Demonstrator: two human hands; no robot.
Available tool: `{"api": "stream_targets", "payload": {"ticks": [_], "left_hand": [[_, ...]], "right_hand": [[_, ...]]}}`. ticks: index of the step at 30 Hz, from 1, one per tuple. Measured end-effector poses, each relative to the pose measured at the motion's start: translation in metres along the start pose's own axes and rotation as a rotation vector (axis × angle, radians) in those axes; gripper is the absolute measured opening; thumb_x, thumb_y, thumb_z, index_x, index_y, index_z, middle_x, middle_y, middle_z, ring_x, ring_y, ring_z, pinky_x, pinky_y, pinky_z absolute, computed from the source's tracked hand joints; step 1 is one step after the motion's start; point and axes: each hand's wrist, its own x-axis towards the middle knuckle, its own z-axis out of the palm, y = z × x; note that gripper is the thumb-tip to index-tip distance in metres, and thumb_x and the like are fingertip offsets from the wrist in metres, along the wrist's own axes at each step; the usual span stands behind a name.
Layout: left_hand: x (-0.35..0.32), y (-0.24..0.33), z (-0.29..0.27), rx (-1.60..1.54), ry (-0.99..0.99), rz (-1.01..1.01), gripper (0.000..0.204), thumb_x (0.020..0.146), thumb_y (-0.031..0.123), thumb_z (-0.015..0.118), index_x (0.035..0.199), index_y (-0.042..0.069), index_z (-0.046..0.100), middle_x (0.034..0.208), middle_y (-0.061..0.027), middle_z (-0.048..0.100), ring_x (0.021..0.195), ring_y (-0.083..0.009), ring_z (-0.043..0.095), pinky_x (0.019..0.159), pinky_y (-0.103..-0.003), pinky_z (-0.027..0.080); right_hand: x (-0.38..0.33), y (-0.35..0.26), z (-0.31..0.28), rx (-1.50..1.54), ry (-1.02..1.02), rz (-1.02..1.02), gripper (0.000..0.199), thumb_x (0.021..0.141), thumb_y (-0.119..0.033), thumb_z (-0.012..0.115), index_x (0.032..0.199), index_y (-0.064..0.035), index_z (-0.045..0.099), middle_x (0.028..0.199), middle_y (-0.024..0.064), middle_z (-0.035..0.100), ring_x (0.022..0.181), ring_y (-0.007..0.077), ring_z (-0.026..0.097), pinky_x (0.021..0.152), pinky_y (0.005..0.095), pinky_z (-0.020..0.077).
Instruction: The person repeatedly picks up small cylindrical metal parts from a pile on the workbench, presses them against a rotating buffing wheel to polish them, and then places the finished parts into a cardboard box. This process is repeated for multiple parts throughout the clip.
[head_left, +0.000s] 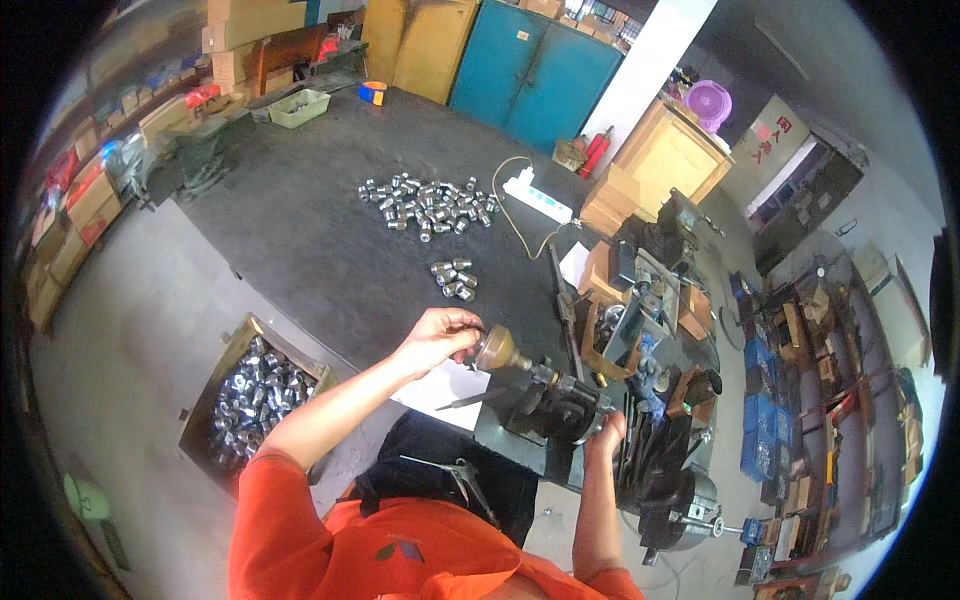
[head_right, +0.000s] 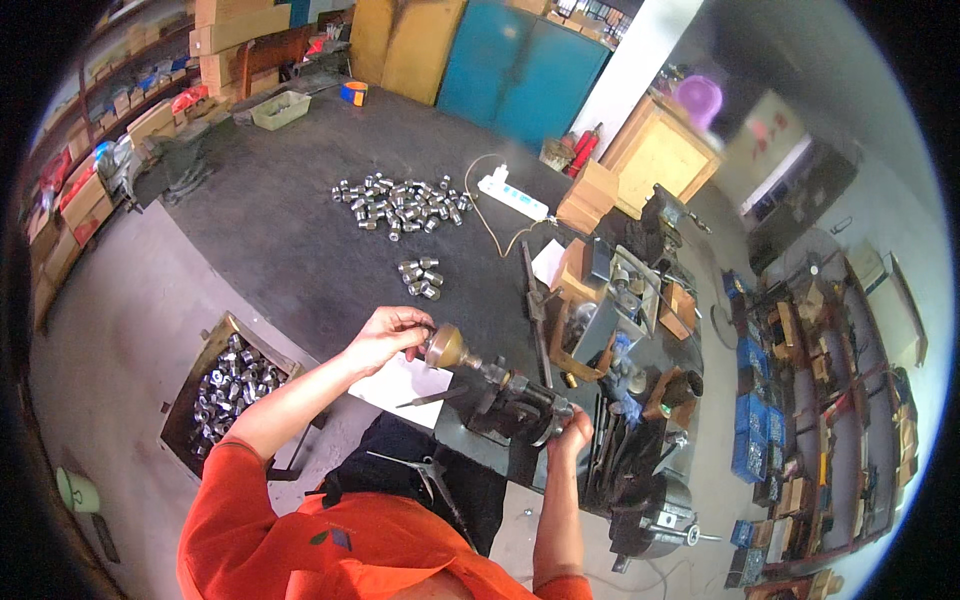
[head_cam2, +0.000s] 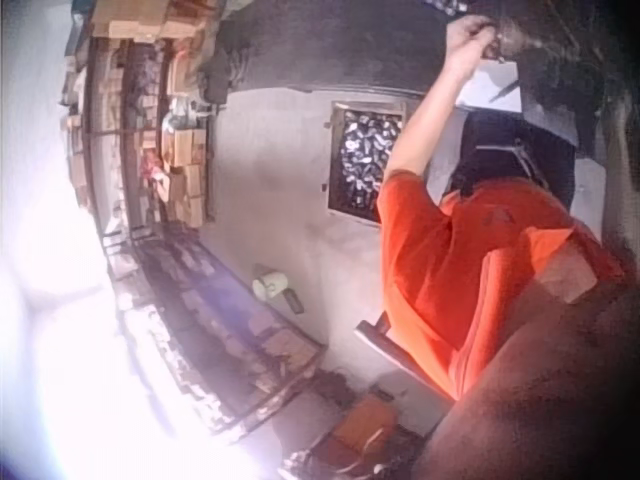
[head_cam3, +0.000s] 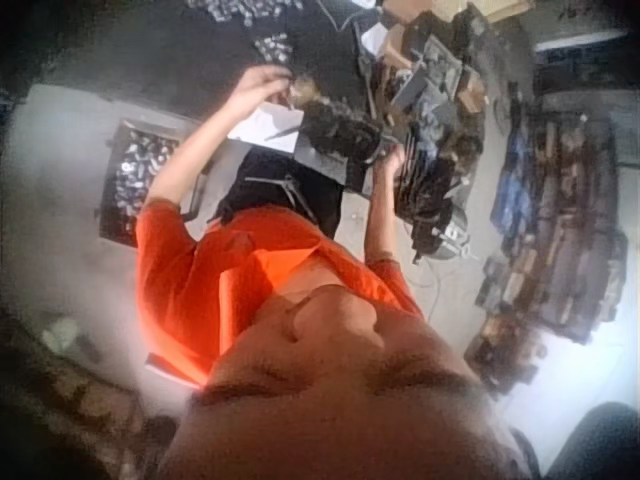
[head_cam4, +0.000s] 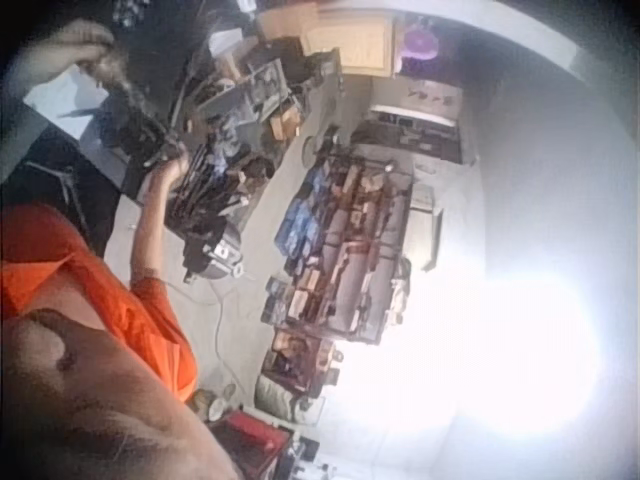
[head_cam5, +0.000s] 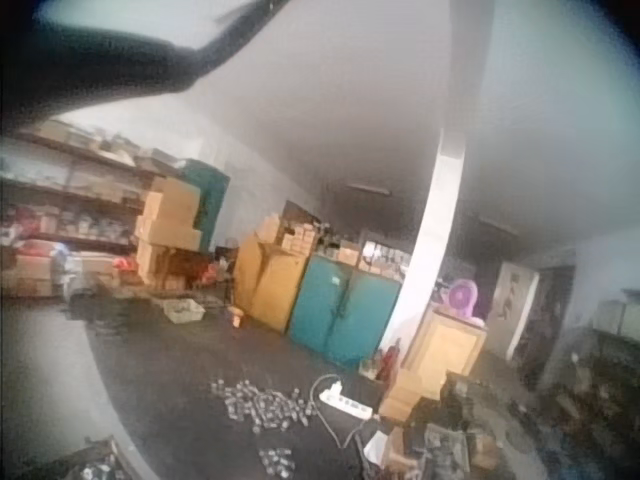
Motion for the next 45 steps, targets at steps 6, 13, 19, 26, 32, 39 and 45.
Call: {"api": "stream_targets", "payload": {"ticks": [6, 13, 19, 26, 32, 39, 45], "left_hand": [[-0.006, 0.008, -0.005, -0.026, 0.024, 0.000, 0.018, 0.078, 0.008, 0.055, 0.092, -0.003, 0.056, 0.069, -0.0034, 0.056, 0.057, -0.0070, 0.052, 0.048, -0.018, 0.043], [-0.007, 0.012, -0.011, -0.025, -0.013, -0.032, 0.018, 0.077, 0.008, 0.056, 0.091, -0.004, 0.056, 0.068, -0.0047, 0.056, 0.056, -0.0080, 0.052, 0.048, -0.019, 0.043], [-0.004, 0.011, -0.014, -0.047, -0.014, -0.041, 0.017, 0.077, 0.006, 0.056, 0.090, -0.005, 0.056, 0.070, -0.0060, 0.057, 0.058, -0.0098, 0.054, 0.047, -0.020, 0.044], [-0.005, 0.015, -0.012, -0.033, 0.027, -0.059, 0.017, 0.076, 0.007, 0.056, 0.089, -0.004, 0.056, 0.070, -0.0053, 0.056, 0.059, -0.0098, 0.054, 0.048, -0.020, 0.044], [-0.020, 0.021, -0.029, 0.054, 0.093, -0.041, 0.018, 0.076, 0.008, 0.057, 0.089, -0.004, 0.056, 0.068, -0.0050, 0.056, 0.058, -0.0094, 0.053, 0.048, -0.020, 0.044], [-0.131, 0.032, -0.114, 0.521, 0.360, -0.248, 0.015, 0.075, 0.010, 0.054, 0.076, -0.004, 0.058, 0.058, -0.0043, 0.052, 0.050, -0.0109, 0.049, 0.047, -0.023, 0.038], [-0.246, -0.001, -0.181, 0.991, 0.654, -0.484, 0.016, 0.062, 0.013, 0.054, 0.059, -0.003, 0.056, 0.049, -0.0092, 0.055, 0.042, -0.0173, 0.054, 0.041, -0.029, 0.042]], "right_hand": [[0.000, -0.056, 0.059, -0.150, -0.133, -0.294, 0.022, 0.078, -0.017, 0.043, 0.078, 0.0011, 0.056, 0.049, -0.0022, 0.037, 0.043, 0.0077, 0.034, 0.040, 0.0213, 0.0234], [-0.051, -0.088, 0.044, 0.225, -0.439, -0.466, 0.018, 0.083, -0.016, 0.045, 0.080, -0.0006, 0.053, 0.049, -0.0039, 0.028, 0.040, 0.0047, 0.024, 0.037, 0.0200, 0.0177], [-0.094, -0.066, 0.001, 0.195, -0.376, -0.329, 0.032, 0.079, -0.030, 0.052, 0.078, 0.0019, 0.050, 0.046, -0.0051, 0.024, 0.037, 0.0040, 0.021, 0.033, 0.0190, 0.0168], [-0.048, -0.010, -0.004, 0.108, -0.068, 0.012, 0.014, 0.075, -0.016, 0.046, 0.075, -0.0041, 0.053, 0.050, -0.0050, 0.029, 0.040, 0.0065, 0.024, 0.035, 0.0210, 0.0173], [0.001, -0.047, 0.050, -0.193, -0.079, -0.279, 0.018, 0.080, -0.017, 0.045, 0.075, -0.0016, 0.054, 0.052, -0.0031, 0.036, 0.043, 0.0062, 0.032, 0.038, 0.0211, 0.0246], [-0.059, -0.090, 0.045, 0.219, -0.450, -0.500, 0.023, 0.084, -0.019, 0.044, 0.080, 0.0021, 0.052, 0.048, -0.0046, 0.026, 0.040, 0.0035, 0.025, 0.036, 0.0190, 0.0184], [-0.096, -0.065, 0.003, 0.160, -0.377, -0.358, 0.028, 0.081, -0.025, 0.050, 0.078, 0.0026, 0.049, 0.047, -0.0048, 0.027, 0.038, 0.0033, 0.021, 0.033, 0.0184, 0.0161]]}}
